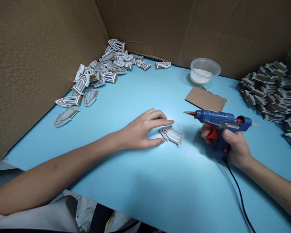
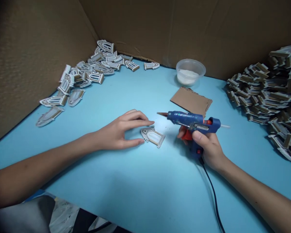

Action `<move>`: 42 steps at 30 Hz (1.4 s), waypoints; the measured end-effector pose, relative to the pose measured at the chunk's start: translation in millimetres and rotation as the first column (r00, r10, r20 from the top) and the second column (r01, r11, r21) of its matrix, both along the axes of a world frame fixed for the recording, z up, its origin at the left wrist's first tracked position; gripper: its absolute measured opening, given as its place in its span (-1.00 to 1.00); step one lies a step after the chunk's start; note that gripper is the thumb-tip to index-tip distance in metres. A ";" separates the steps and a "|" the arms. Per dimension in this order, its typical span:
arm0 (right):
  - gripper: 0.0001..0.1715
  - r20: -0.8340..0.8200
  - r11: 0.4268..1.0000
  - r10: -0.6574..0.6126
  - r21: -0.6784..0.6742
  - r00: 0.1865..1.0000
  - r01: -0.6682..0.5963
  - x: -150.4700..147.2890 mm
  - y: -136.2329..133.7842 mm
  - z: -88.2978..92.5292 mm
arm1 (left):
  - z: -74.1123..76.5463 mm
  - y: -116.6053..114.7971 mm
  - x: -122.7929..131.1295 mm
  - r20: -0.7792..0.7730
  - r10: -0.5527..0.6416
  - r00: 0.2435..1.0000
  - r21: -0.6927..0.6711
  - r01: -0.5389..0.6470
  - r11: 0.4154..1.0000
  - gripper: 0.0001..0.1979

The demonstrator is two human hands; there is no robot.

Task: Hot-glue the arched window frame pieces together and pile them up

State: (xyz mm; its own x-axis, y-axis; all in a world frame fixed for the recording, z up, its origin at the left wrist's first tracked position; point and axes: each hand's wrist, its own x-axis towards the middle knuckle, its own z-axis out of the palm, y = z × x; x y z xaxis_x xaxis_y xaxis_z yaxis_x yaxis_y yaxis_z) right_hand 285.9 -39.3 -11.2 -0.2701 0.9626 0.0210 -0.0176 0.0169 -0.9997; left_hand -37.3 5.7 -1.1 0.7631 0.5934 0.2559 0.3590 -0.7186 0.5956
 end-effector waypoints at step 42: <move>-0.89 0.492 0.884 0.281 0.201 0.824 -0.421 -5.5 -4.8 12.0 | 2.5 -2.7 -3.2 -0.236 -0.062 0.970 0.037 0.073 0.997 -0.59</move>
